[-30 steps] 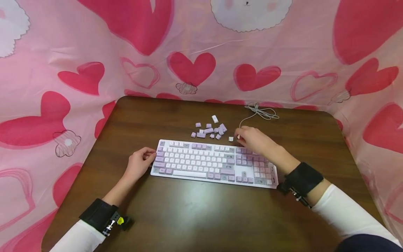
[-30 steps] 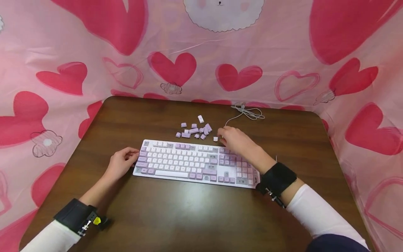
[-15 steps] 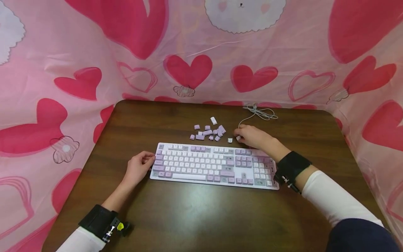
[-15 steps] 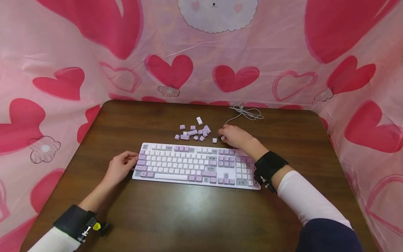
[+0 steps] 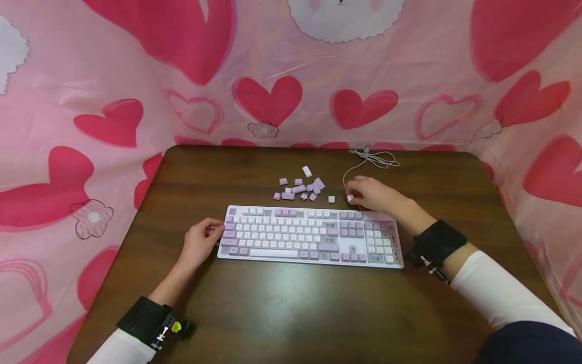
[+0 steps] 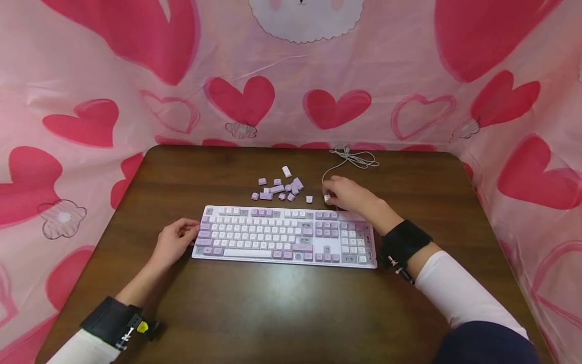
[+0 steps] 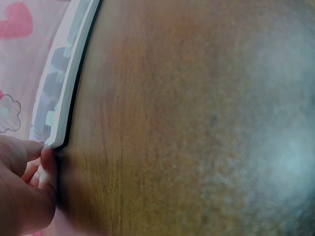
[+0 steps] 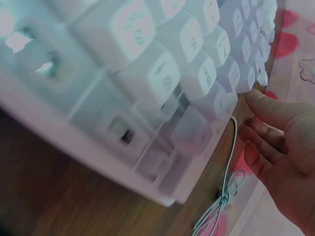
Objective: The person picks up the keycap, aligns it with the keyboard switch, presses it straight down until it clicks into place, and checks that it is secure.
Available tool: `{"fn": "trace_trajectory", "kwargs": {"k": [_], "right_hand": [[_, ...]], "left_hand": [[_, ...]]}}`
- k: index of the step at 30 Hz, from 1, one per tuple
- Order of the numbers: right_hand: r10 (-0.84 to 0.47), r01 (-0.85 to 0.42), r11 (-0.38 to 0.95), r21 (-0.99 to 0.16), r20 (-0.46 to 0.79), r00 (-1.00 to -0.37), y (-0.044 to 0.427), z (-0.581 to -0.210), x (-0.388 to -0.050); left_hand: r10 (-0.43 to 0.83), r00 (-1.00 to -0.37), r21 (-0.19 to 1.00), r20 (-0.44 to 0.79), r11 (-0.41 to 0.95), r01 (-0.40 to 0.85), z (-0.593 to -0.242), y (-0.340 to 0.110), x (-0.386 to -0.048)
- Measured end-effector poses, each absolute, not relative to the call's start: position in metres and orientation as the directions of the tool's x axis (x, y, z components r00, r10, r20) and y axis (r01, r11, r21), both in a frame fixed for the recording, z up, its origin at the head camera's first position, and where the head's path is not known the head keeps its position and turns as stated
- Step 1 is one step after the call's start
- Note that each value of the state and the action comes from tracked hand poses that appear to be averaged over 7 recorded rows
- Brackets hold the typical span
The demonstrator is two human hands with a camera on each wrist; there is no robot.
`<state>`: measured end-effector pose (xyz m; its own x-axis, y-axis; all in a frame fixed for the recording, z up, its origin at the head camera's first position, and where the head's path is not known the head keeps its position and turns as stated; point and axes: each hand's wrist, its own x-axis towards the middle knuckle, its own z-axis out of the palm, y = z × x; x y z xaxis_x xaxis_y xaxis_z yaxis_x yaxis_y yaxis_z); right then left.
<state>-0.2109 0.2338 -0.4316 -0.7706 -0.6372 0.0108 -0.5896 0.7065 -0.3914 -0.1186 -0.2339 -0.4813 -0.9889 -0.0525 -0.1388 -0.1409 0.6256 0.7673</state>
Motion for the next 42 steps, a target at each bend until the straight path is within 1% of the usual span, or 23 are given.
{"fn": "trace_trajectory", "kwargs": {"k": [5,10,17,23,30,38,42], "right_hand": [[-0.603,-0.540,0.715,-0.444,0.001,-0.798,0.247,-0.425,-0.195],[-0.574,-0.474,0.736,-0.484,-0.074,-0.815,0.259,-0.420,-0.177],[-0.524,-0.390,0.764,-0.514,-0.141,-0.840,0.272,-0.411,-0.156],[-0.543,-0.399,0.744,-0.536,-0.137,-0.829,0.284,-0.410,-0.146],[-0.510,-0.321,0.757,-0.570,-0.208,-0.835,0.292,-0.410,-0.137],[-0.503,-0.281,0.748,-0.601,-0.238,-0.831,0.301,-0.415,-0.130],[-0.505,-0.281,0.738,-0.614,-0.224,-0.834,0.303,-0.418,-0.126]], "left_hand": [[-0.051,-0.989,0.770,-0.141,0.623,-0.142,-0.480,-0.233,-0.117],[-0.049,-0.985,0.760,-0.165,0.630,-0.158,-0.480,-0.234,-0.115],[-0.046,-0.983,0.757,-0.179,0.631,-0.168,-0.480,-0.236,-0.114],[-0.048,-0.983,0.754,-0.178,0.635,-0.167,-0.479,-0.235,-0.114],[-0.051,-0.980,0.753,-0.190,0.634,-0.179,-0.478,-0.235,-0.113],[-0.055,-0.985,0.754,-0.166,0.636,-0.163,-0.479,-0.235,-0.114],[-0.047,-0.987,0.756,-0.155,0.638,-0.149,-0.479,-0.235,-0.115]]}}
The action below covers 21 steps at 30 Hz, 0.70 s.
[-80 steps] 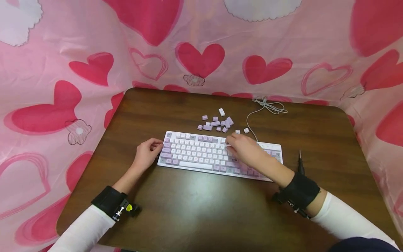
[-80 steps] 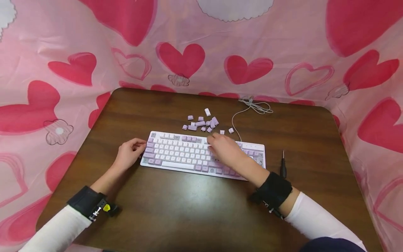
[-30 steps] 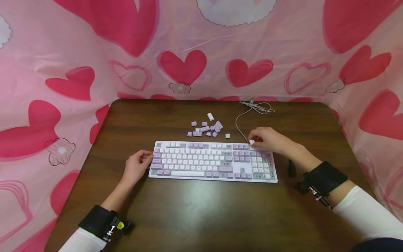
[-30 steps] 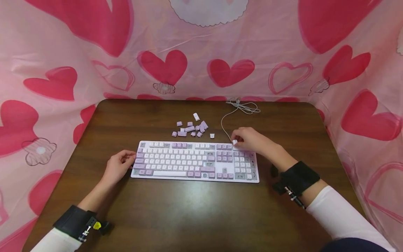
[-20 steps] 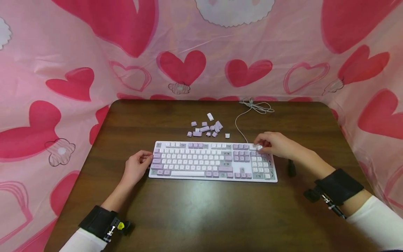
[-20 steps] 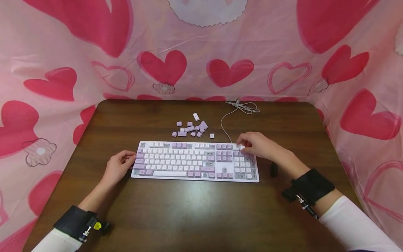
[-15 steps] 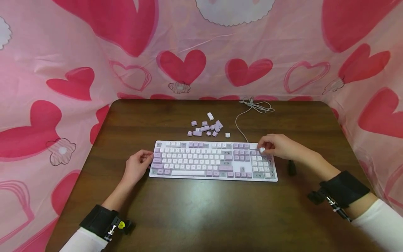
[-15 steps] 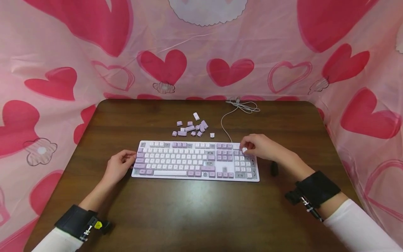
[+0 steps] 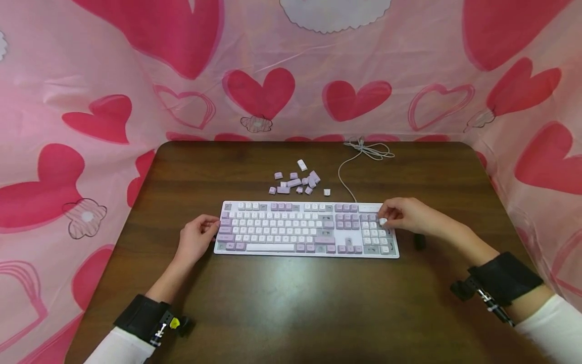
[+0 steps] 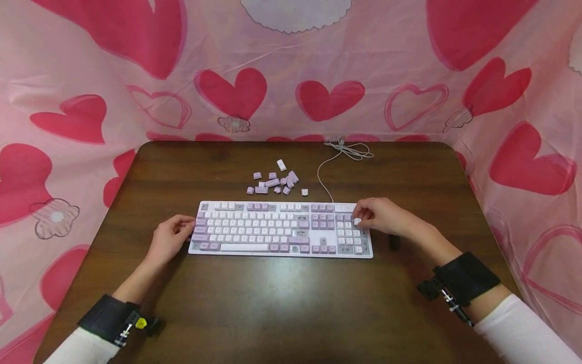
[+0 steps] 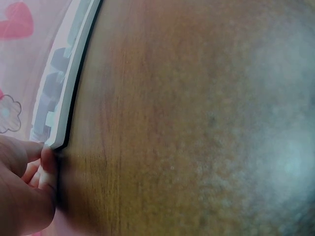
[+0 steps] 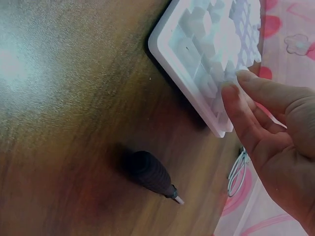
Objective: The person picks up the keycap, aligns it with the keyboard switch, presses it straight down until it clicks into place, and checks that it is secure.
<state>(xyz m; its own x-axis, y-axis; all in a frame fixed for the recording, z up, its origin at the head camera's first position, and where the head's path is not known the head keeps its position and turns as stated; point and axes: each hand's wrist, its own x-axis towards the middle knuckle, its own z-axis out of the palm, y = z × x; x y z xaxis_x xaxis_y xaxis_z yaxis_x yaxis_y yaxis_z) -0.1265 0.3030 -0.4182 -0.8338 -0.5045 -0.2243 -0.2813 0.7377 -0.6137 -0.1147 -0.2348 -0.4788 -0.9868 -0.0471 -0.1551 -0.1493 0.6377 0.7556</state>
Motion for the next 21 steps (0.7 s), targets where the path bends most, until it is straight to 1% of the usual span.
{"fn": "trace_trajectory", "kwargs": {"k": [12,21], "right_hand": [[-0.528,-0.353,0.708,-0.612,-0.126,-0.840,0.3039,-0.4241,-0.1197],[-0.533,-0.371,0.714,-0.594,-0.117,-0.838,0.3039,-0.4267,-0.1187]], "left_hand": [[-0.043,-0.987,0.756,-0.152,0.638,-0.144,-0.4778,-0.2353,-0.1155],[-0.052,-0.988,0.760,-0.143,0.634,-0.143,-0.4792,-0.2345,-0.1151]]}}
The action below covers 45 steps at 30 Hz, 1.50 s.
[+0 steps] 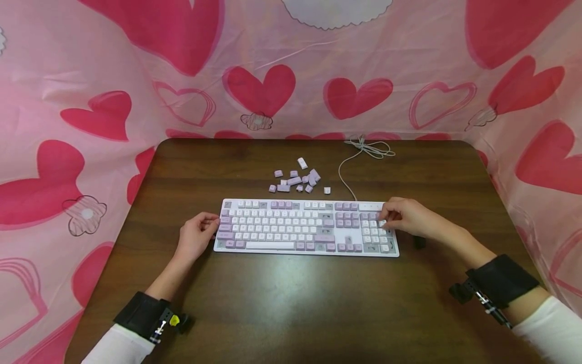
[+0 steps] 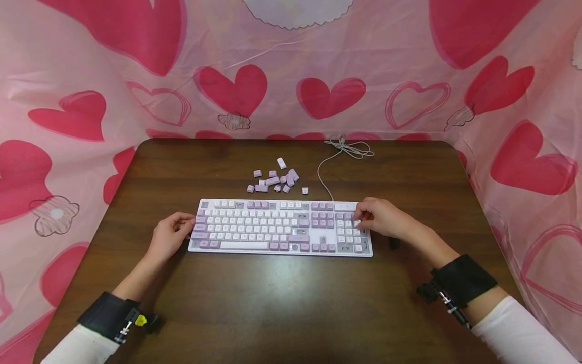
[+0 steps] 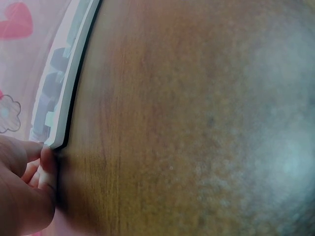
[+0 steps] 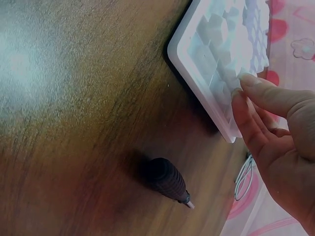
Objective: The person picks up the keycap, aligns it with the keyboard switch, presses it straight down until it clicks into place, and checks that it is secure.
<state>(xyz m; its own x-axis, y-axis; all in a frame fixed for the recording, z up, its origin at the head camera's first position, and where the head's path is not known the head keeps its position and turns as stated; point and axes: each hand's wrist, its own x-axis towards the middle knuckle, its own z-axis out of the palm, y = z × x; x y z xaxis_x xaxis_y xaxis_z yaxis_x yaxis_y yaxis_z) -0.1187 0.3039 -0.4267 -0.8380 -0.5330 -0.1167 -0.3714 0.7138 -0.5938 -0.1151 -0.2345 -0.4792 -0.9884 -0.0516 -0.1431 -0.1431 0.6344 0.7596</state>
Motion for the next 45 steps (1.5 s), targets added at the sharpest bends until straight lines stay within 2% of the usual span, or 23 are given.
{"fn": "trace_trajectory", "kwargs": {"k": [13,25,31,38,42,45], "right_hand": [[-0.573,-0.443,0.681,-0.583,-0.048,-0.818,0.305,-0.430,-0.119],[-0.615,-0.466,0.718,-0.518,-0.157,-0.773,0.297,-0.422,-0.126],[-0.615,-0.483,0.734,-0.478,-0.166,-0.771,0.294,-0.422,-0.126],[-0.644,-0.501,0.712,-0.491,-0.173,-0.746,0.291,-0.426,-0.125],[-0.633,-0.490,0.725,-0.484,-0.186,-0.752,0.286,-0.423,-0.128],[-0.608,-0.459,0.758,-0.464,-0.244,-0.756,0.284,-0.418,-0.131]], "left_hand": [[-0.041,-0.990,0.763,-0.133,0.633,-0.129,-0.479,-0.235,-0.115],[-0.035,-0.994,0.773,-0.099,0.627,-0.099,-0.480,-0.235,-0.115],[-0.026,-0.994,0.772,-0.111,0.628,-0.103,-0.481,-0.236,-0.116],[-0.023,-0.992,0.769,-0.127,0.629,-0.113,-0.485,-0.238,-0.109],[-0.027,-0.994,0.770,-0.111,0.630,-0.103,-0.484,-0.238,-0.110],[0.003,-0.994,0.770,-0.110,0.632,-0.084,-0.484,-0.236,-0.116]]}}
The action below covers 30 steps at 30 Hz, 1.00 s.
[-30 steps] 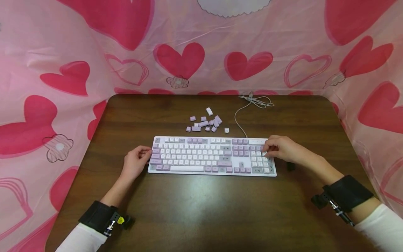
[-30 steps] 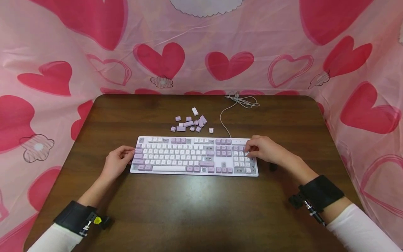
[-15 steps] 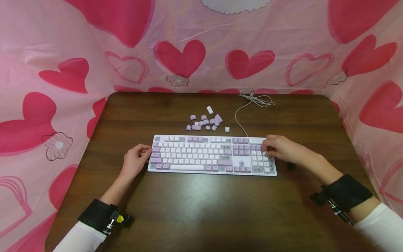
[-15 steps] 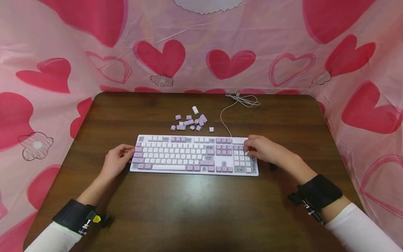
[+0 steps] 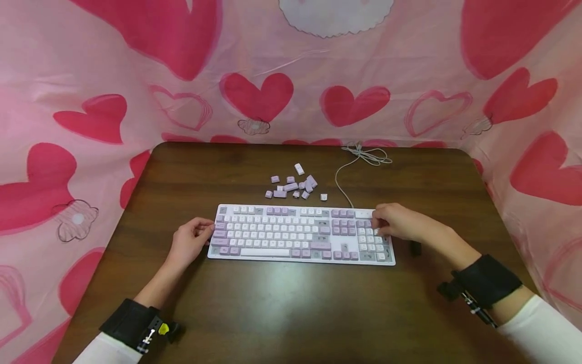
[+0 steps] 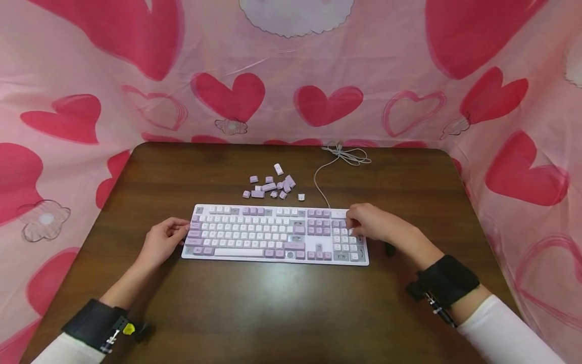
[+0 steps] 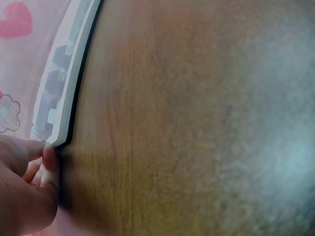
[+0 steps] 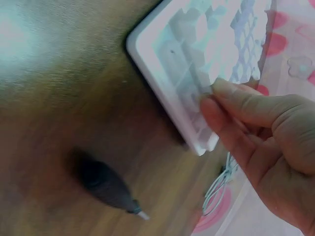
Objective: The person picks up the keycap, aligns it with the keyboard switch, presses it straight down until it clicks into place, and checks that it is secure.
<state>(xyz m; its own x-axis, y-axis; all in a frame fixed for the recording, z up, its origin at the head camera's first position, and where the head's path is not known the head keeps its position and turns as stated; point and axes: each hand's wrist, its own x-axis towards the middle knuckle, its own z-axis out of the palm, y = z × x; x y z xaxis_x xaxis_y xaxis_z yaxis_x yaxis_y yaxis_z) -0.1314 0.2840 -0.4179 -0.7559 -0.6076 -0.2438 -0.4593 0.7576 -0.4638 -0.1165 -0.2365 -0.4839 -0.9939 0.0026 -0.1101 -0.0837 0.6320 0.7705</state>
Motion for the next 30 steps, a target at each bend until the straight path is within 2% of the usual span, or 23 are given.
{"fn": "trace_trajectory", "kwargs": {"k": [4,12,30], "right_hand": [[-0.584,-0.442,0.792,-0.421,-0.311,-0.750,0.280,-0.415,-0.130],[-0.578,-0.479,0.807,-0.346,-0.293,-0.762,0.269,-0.414,-0.128],[-0.587,-0.487,0.806,-0.337,-0.343,-0.733,0.263,-0.410,-0.135]], "left_hand": [[0.036,-0.992,0.774,-0.124,0.629,-0.074,-0.485,-0.236,-0.119],[0.025,-0.990,0.766,-0.137,0.637,-0.090,-0.484,-0.239,-0.118],[0.026,-0.990,0.773,-0.137,0.628,-0.091,-0.483,-0.240,-0.121]]}}
